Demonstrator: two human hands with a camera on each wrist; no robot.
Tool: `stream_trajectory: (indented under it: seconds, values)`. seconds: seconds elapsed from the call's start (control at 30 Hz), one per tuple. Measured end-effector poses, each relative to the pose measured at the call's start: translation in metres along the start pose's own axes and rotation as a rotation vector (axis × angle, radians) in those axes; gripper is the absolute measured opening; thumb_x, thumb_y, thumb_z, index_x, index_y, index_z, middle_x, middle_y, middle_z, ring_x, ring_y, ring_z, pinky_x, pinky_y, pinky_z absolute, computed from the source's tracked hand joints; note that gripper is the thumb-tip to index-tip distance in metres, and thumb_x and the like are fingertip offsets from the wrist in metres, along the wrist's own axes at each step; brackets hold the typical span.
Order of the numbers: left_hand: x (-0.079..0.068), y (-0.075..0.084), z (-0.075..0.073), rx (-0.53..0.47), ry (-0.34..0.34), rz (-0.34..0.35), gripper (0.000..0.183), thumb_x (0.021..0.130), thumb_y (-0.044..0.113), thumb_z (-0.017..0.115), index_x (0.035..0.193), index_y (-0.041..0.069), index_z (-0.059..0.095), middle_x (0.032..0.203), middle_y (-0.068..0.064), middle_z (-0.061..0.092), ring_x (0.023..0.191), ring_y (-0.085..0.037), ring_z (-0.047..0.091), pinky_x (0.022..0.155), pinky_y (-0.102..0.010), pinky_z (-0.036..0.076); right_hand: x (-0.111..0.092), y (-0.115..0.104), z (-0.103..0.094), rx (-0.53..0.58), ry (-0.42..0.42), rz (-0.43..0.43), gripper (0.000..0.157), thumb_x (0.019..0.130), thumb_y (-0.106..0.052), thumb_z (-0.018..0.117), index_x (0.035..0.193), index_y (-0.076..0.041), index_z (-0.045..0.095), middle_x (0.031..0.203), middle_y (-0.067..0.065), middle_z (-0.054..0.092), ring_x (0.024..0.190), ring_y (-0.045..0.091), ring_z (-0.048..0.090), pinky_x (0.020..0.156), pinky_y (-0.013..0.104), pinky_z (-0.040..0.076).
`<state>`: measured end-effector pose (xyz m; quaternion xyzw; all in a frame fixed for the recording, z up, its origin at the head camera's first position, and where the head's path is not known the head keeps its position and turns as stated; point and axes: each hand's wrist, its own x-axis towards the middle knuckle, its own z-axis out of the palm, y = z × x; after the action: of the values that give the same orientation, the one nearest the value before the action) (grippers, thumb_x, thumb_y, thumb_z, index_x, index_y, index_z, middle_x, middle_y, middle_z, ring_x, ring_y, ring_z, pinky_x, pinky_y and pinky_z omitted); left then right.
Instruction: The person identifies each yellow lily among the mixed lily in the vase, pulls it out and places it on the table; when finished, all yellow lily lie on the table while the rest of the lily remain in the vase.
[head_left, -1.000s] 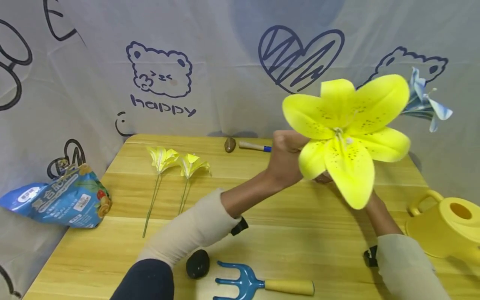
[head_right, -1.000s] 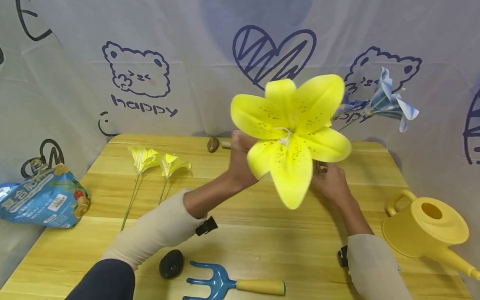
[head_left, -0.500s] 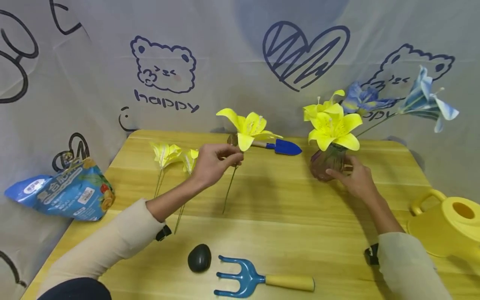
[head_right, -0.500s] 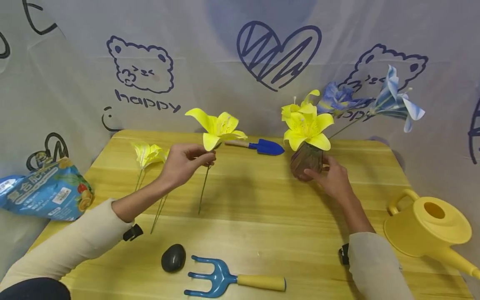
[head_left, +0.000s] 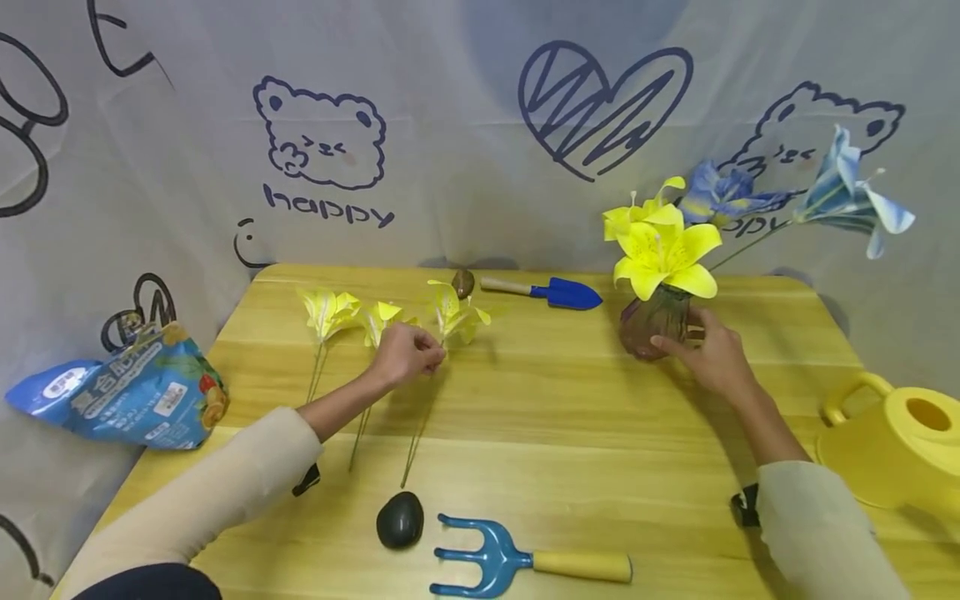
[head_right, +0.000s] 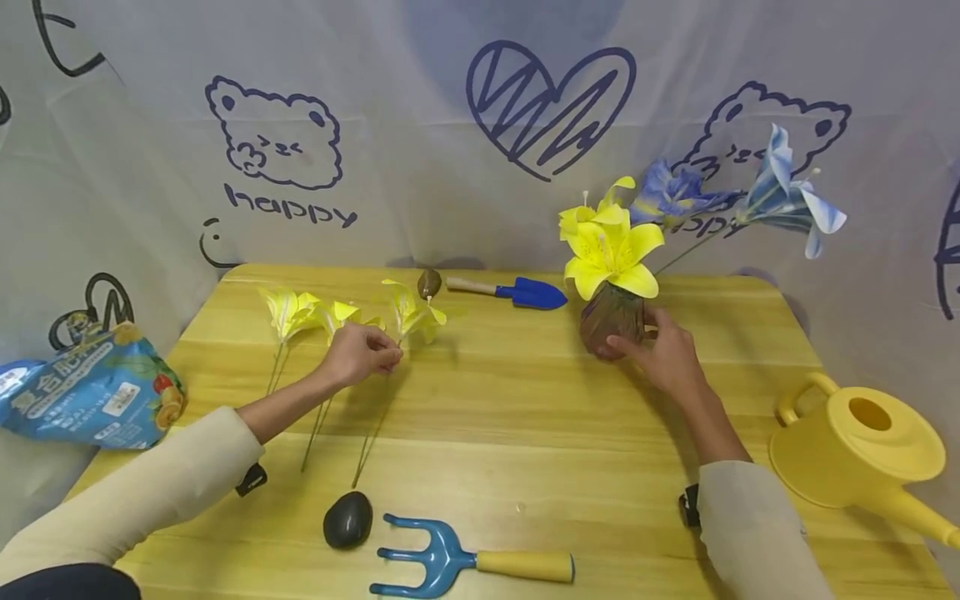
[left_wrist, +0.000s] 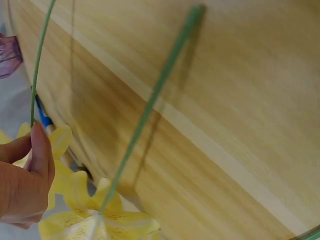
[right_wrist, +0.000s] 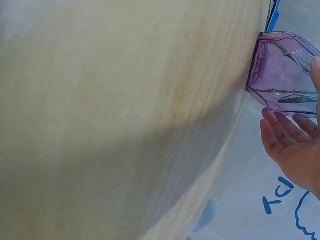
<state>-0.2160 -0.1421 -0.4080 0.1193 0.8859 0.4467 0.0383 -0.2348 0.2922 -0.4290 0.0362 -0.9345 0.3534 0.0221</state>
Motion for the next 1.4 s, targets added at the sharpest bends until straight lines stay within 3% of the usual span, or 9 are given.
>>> stream_trajectory:
  seconds: [0.13, 0.33, 0.63, 0.8, 0.9, 1.07, 1.17, 1.23, 1.4]
  values:
    - [0.005, -0.005, 0.000, 0.092, -0.025, -0.031, 0.013, 0.081, 0.004, 0.062, 0.074, -0.006, 0.067, 0.064, -0.011, 0.064, 0.056, -0.021, 0.062, 0.054, -0.026, 0.051, 0.001, 0.001, 0.000, -0.001, 0.002, 0.002, 0.086, 0.075, -0.054, 0.059, 0.134, -0.001, 0.026, 0.128, 0.024, 0.039, 0.107, 0.041, 0.045, 0.077, 0.050, 0.043]
    - [0.009, -0.008, -0.004, 0.195, -0.049, -0.007, 0.014, 0.079, 0.004, 0.063, 0.070, -0.004, 0.068, 0.062, -0.011, 0.064, 0.052, -0.020, 0.061, 0.056, -0.028, 0.051, 0.002, 0.000, 0.000, 0.010, 0.000, 0.008, 0.087, 0.074, -0.055, 0.059, 0.133, 0.000, 0.027, 0.128, 0.024, 0.038, 0.108, 0.041, 0.045, 0.078, 0.049, 0.044]
    - [0.011, -0.009, -0.009, 0.203, -0.073, -0.012, 0.011, 0.079, 0.002, 0.062, 0.073, -0.005, 0.067, 0.064, -0.011, 0.064, 0.053, -0.022, 0.061, 0.052, -0.025, 0.050, 0.003, 0.001, -0.001, 0.007, 0.004, 0.013, 0.087, 0.074, -0.055, 0.059, 0.133, 0.000, 0.027, 0.128, 0.025, 0.038, 0.107, 0.041, 0.045, 0.078, 0.049, 0.044]
    - [0.009, -0.006, -0.012, 0.229, -0.084, -0.008, 0.019, 0.082, 0.011, 0.061, 0.073, -0.004, 0.068, 0.063, -0.011, 0.064, 0.053, -0.023, 0.060, 0.049, -0.026, 0.049, 0.003, 0.001, 0.000, 0.009, 0.004, 0.007, 0.086, 0.074, -0.055, 0.059, 0.132, 0.000, 0.028, 0.127, 0.025, 0.039, 0.106, 0.041, 0.046, 0.077, 0.049, 0.044]
    - [0.006, -0.001, -0.015, 0.298, -0.073, 0.027, 0.023, 0.082, 0.018, 0.062, 0.071, -0.002, 0.069, 0.060, -0.007, 0.063, 0.047, -0.017, 0.056, 0.048, -0.024, 0.047, 0.003, 0.001, 0.000, 0.011, 0.002, 0.010, 0.087, 0.074, -0.055, 0.059, 0.133, 0.000, 0.027, 0.127, 0.025, 0.039, 0.106, 0.042, 0.046, 0.077, 0.050, 0.044]
    - [0.007, 0.025, -0.018, 0.399, -0.011, 0.192, 0.028, 0.080, 0.022, 0.065, 0.059, 0.004, 0.065, 0.049, 0.000, 0.054, 0.037, -0.005, 0.039, 0.039, -0.019, 0.036, 0.003, 0.001, 0.000, 0.013, -0.001, 0.016, 0.087, 0.073, -0.056, 0.059, 0.133, 0.000, 0.027, 0.128, 0.024, 0.038, 0.107, 0.041, 0.045, 0.078, 0.049, 0.044]
    - [0.018, 0.053, -0.010, 0.351, -0.002, 0.273, 0.024, 0.080, 0.025, 0.065, 0.068, 0.005, 0.066, 0.059, -0.002, 0.059, 0.047, -0.006, 0.049, 0.045, -0.019, 0.042, 0.003, 0.000, 0.000, 0.011, 0.000, 0.018, 0.087, 0.073, -0.056, 0.059, 0.132, 0.000, 0.027, 0.128, 0.024, 0.038, 0.107, 0.041, 0.045, 0.078, 0.049, 0.044]
    - [0.031, 0.070, 0.002, 0.267, -0.013, 0.292, 0.020, 0.080, 0.025, 0.065, 0.083, 0.006, 0.068, 0.074, -0.002, 0.065, 0.062, -0.009, 0.058, 0.057, -0.020, 0.048, 0.002, 0.000, -0.001, 0.005, 0.005, 0.016, 0.087, 0.074, -0.056, 0.059, 0.132, 0.000, 0.027, 0.127, 0.025, 0.039, 0.107, 0.041, 0.046, 0.078, 0.049, 0.044]
    - [0.065, 0.098, 0.057, -0.021, -0.017, 0.320, 0.024, 0.081, 0.025, 0.063, 0.096, 0.007, 0.068, 0.087, -0.002, 0.066, 0.076, -0.010, 0.060, 0.066, -0.019, 0.047, 0.002, 0.001, 0.000, -0.006, 0.010, -0.002, 0.085, 0.075, -0.053, 0.059, 0.132, 0.002, 0.028, 0.126, 0.026, 0.039, 0.105, 0.041, 0.046, 0.078, 0.049, 0.043]
